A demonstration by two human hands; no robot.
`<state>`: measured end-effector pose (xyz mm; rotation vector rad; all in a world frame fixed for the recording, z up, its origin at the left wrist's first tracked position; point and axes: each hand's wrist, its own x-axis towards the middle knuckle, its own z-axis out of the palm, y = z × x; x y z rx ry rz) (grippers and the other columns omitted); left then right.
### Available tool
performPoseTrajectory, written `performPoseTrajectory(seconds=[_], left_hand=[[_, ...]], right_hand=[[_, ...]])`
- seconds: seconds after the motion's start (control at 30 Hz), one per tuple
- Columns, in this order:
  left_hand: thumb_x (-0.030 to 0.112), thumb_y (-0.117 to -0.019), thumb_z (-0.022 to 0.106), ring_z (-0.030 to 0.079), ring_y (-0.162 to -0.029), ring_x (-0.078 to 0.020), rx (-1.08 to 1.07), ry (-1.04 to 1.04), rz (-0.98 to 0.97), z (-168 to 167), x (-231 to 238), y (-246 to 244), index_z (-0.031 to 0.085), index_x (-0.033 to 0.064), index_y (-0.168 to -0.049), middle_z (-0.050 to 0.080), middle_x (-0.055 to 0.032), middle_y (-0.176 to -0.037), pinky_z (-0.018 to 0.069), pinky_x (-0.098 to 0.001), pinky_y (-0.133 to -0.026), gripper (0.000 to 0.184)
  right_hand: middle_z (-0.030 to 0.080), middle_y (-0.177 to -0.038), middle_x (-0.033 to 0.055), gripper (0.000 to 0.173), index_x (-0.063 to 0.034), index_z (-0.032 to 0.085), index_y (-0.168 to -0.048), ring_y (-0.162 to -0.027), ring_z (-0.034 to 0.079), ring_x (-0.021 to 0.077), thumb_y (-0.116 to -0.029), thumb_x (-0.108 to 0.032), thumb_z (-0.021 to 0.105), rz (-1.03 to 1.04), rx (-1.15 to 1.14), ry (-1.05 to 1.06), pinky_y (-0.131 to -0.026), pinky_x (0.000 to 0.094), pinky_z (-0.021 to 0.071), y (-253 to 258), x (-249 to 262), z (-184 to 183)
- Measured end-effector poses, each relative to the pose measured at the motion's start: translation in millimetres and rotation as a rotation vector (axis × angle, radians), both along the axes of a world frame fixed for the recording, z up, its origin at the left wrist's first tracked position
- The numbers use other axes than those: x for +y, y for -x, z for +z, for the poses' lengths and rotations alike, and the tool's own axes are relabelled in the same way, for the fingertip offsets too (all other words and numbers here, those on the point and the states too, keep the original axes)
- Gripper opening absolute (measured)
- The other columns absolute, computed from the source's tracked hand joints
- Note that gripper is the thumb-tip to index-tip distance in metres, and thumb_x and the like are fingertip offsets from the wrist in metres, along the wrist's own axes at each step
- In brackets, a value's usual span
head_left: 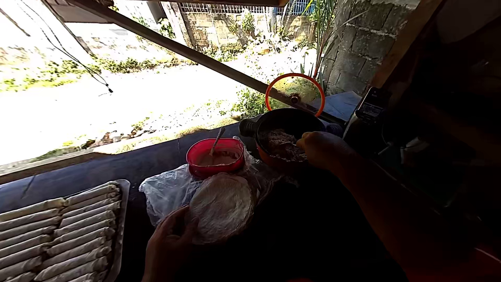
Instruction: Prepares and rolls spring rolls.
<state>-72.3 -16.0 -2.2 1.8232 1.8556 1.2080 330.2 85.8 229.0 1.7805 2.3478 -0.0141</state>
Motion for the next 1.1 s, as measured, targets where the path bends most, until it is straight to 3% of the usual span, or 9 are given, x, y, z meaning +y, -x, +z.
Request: performPoseTrajectory(seconds=[0.13, 0.2, 0.3, 0.47, 0.67, 0.8, 0.9, 1.1], left_hand=[[0.035, -0.0887, 0.071, 0.067, -0.109, -0.0089, -0.017, -0.008, -0.015, -0.4, -1.9, 0.2, 0.069, 0.0113, -0.125, 0.068, -0.0054, -0.128, 0.0578, -0.0276, -0.092, 0.043], [0.035, -0.0888, 0.071, 0.067, -0.110, -0.0096, -0.016, -0.009, -0.015, 0.4, -0.6, 0.0, 0.069, 0.0114, -0.125, 0.068, -0.0057, -0.129, 0.0579, -0.0287, -0.092, 0.043], [0.037, -0.0891, 0.071, 0.067, -0.110, -0.0089, -0.017, -0.010, -0.009, 1.2, -1.3, -1.5, 0.069, 0.0126, -0.125, 0.068, -0.0046, -0.128, 0.0575, -0.0287, -0.093, 0.044], [0.037, -0.0892, 0.070, 0.066, -0.114, -0.0089, -0.029, -0.016, -0.009, 0.3, -1.9, -1.5, 0.069, 0.0127, -0.125, 0.068, -0.0041, -0.129, 0.0564, -0.0281, -0.096, 0.043], [0.036, -0.0888, 0.071, 0.066, -0.111, -0.0086, -0.036, -0.014, -0.018, 0.2, -0.2, -1.6, 0.069, 0.0123, -0.125, 0.068, -0.0043, -0.129, 0.0565, -0.0279, -0.094, 0.043], [0.036, -0.0890, 0.070, 0.067, -0.110, -0.0092, -0.026, -0.014, -0.011, 0.3, 0.4, -1.3, 0.070, 0.0129, -0.124, 0.068, -0.0041, -0.128, 0.0567, -0.0298, -0.094, 0.042], [0.034, -0.0894, 0.069, 0.067, -0.107, -0.0118, -0.011, -0.003, -0.008, 1.2, 1.4, -2.3, 0.069, 0.0122, -0.124, 0.069, -0.0051, -0.126, 0.0562, -0.0340, -0.093, 0.042], [0.036, -0.0898, 0.068, 0.066, -0.113, -0.0123, 0.006, -0.011, -0.010, -1.6, 3.8, -0.4, 0.070, 0.0138, -0.124, 0.069, -0.0037, -0.128, 0.0550, -0.0354, -0.097, 0.040]], right_hand=[[0.069, -0.113, 0.0095, 0.019, -0.0118, 0.072, -0.111, -0.106, 0.069, 0.0297, -0.1003, -0.008, 0.057, -0.006, -0.112, 0.077, -0.083, 0.0533, 0.0593, 17.7, 17.5, 17.9], [0.070, -0.103, 0.0111, 0.011, -0.0107, 0.071, -0.101, -0.099, 0.070, 0.0316, -0.0968, -0.009, 0.062, 0.052, -0.166, 0.053, -0.077, 0.0557, 0.0583, 19.3, 28.2, 32.4], [0.070, -0.099, 0.0112, 0.011, -0.0117, 0.072, -0.101, -0.096, 0.069, 0.0317, -0.0902, -0.009, 0.069, 0.069, -0.240, 0.070, -0.076, 0.0561, 0.0574, 28.8, 29.3, 50.8], [0.071, -0.102, 0.0112, 0.013, -0.0114, 0.072, -0.105, -0.099, 0.070, 0.0313, -0.0936, -0.009, 0.067, 0.083, -0.274, 0.159, -0.080, 0.0561, 0.0578, 35.5, 38.9, 35.2], [0.070, -0.099, 0.0146, 0.011, -0.0058, 0.071, -0.102, -0.094, 0.070, 0.0337, -0.0966, -0.006, 0.061, 0.081, -0.320, 0.206, -0.074, 0.0569, 0.0582, 56.8, 32.7, 36.3], [0.070, -0.106, 0.0184, 0.016, -0.0020, 0.071, -0.108, -0.102, 0.069, 0.0363, -0.0948, -0.008, 0.066, 0.163, -0.405, 0.295, -0.083, 0.0590, 0.0557, 61.0, 53.7, 33.8], [0.071, -0.104, 0.0173, 0.016, -0.0039, 0.073, -0.108, -0.101, 0.069, 0.0353, -0.0954, -0.012, 0.066, 0.207, -0.441, 0.340, -0.086, 0.0593, 0.0541, 50.5, 75.0, 29.0], [0.069, -0.105, 0.0190, 0.012, -0.0035, 0.071, -0.102, -0.104, 0.068, 0.0372, -0.0957, -0.013, 0.067, 0.080, -0.419, 0.164, -0.083, 0.0592, 0.0553, 55.0, 44.2, 70.1]])
